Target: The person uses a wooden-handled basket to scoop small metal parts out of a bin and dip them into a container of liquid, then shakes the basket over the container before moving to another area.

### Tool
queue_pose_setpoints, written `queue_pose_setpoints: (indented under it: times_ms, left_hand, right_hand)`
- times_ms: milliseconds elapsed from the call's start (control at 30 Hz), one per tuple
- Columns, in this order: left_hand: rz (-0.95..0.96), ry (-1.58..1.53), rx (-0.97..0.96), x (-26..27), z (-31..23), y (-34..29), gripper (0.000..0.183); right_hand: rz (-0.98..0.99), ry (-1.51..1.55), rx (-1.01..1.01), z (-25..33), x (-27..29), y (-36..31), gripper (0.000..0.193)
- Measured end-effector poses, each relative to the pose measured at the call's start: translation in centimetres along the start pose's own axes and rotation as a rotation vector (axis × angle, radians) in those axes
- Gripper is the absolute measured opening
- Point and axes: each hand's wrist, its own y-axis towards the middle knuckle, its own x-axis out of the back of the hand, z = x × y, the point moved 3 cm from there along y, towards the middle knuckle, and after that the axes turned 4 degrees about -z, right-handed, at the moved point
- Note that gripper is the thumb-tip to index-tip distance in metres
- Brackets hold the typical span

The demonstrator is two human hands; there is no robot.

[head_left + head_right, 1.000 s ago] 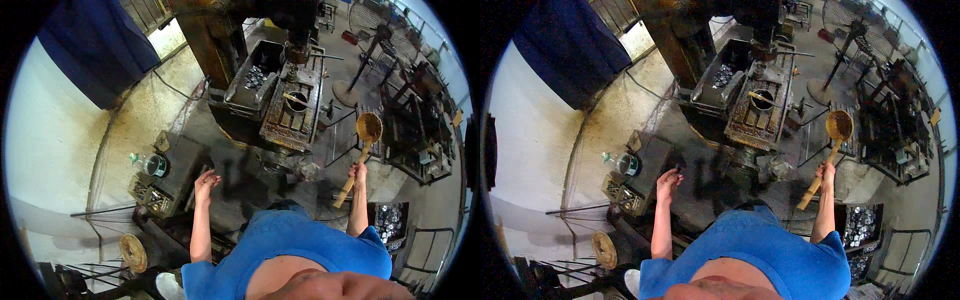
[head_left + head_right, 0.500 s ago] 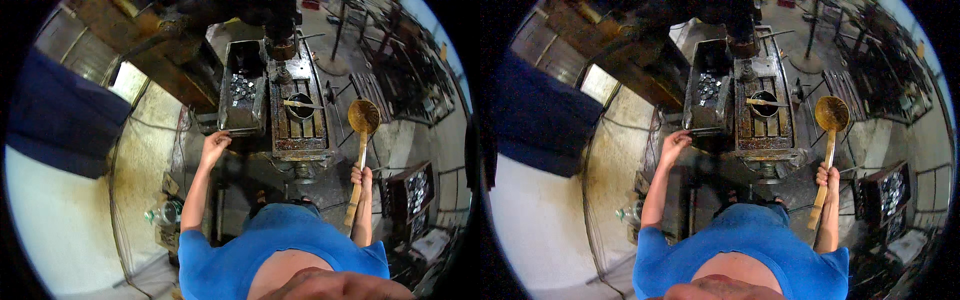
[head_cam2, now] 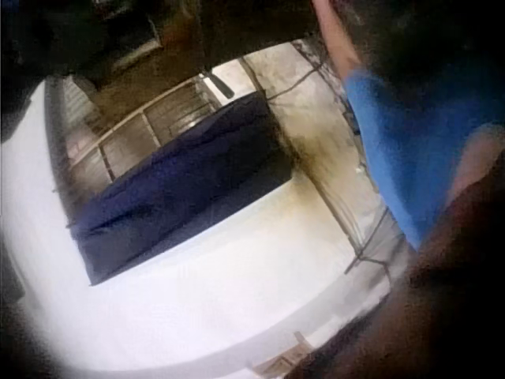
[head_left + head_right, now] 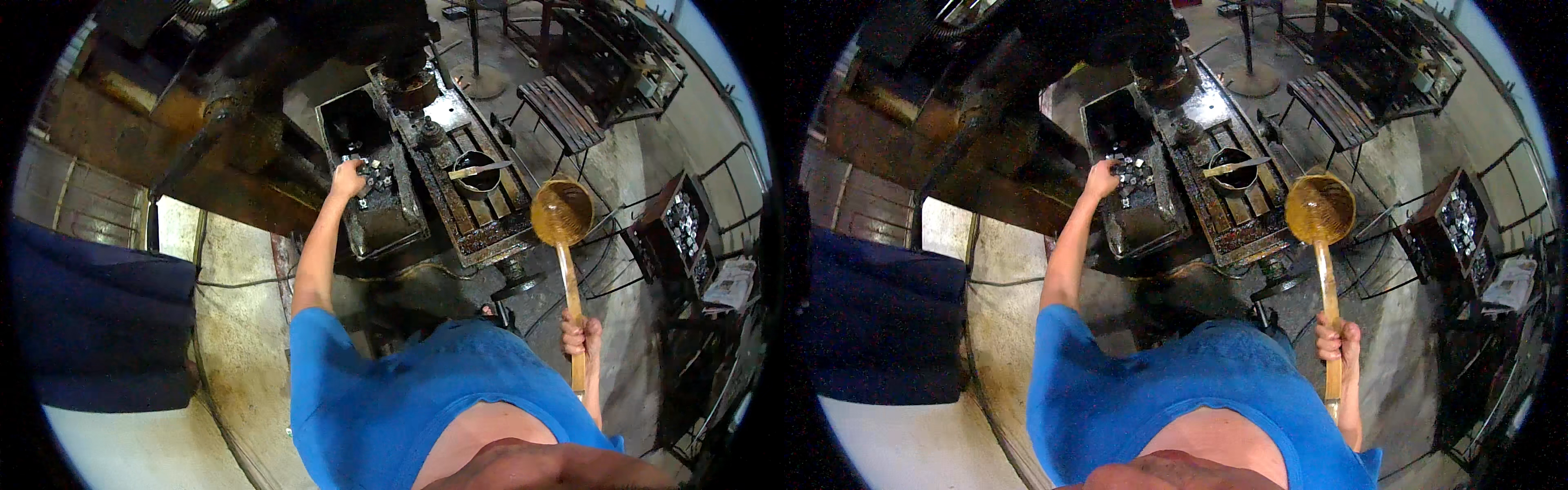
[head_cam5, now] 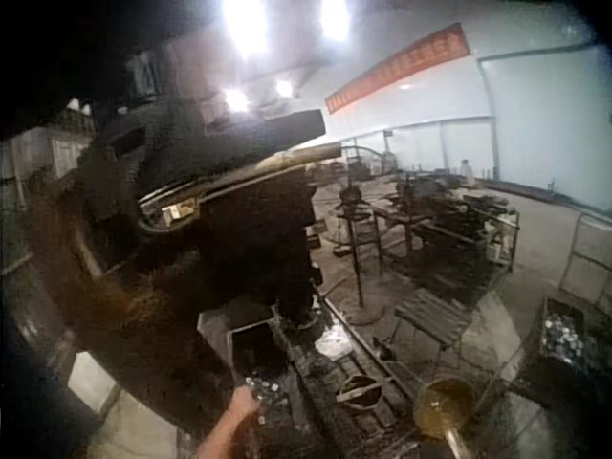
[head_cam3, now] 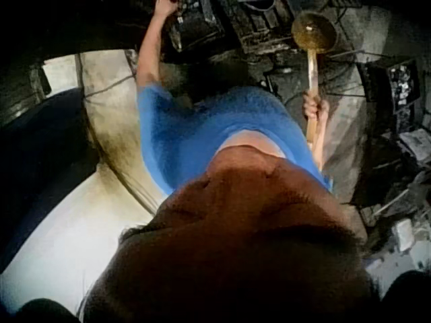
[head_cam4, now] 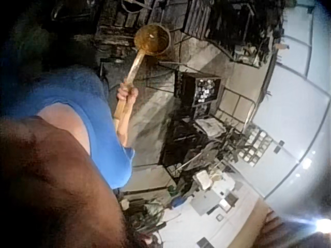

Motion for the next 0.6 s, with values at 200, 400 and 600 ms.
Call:
queue_pose_setpoints:
  times_ms: [200,400,600]
  left_hand:
    - [0.11,0.251,-0.085,-2.0,1.9,5.6,0.04]
    - [0.317,0.544,-0.154,-7.4,8.4,13.5,0.048]
    - [0.58,0.715,-0.093,-11.5,12.8,19.2,0.068]
  right_hand:
    - [-0.046,0.152,-0.009,-3.7,-0.5,1.7,0.05]
    - [-0.178,0.092,0.064,-6.8,-1.4,3.8,0.051]
    - [-0.325,0.249,0.258,-11.4,-4.4,8.0,0.041]
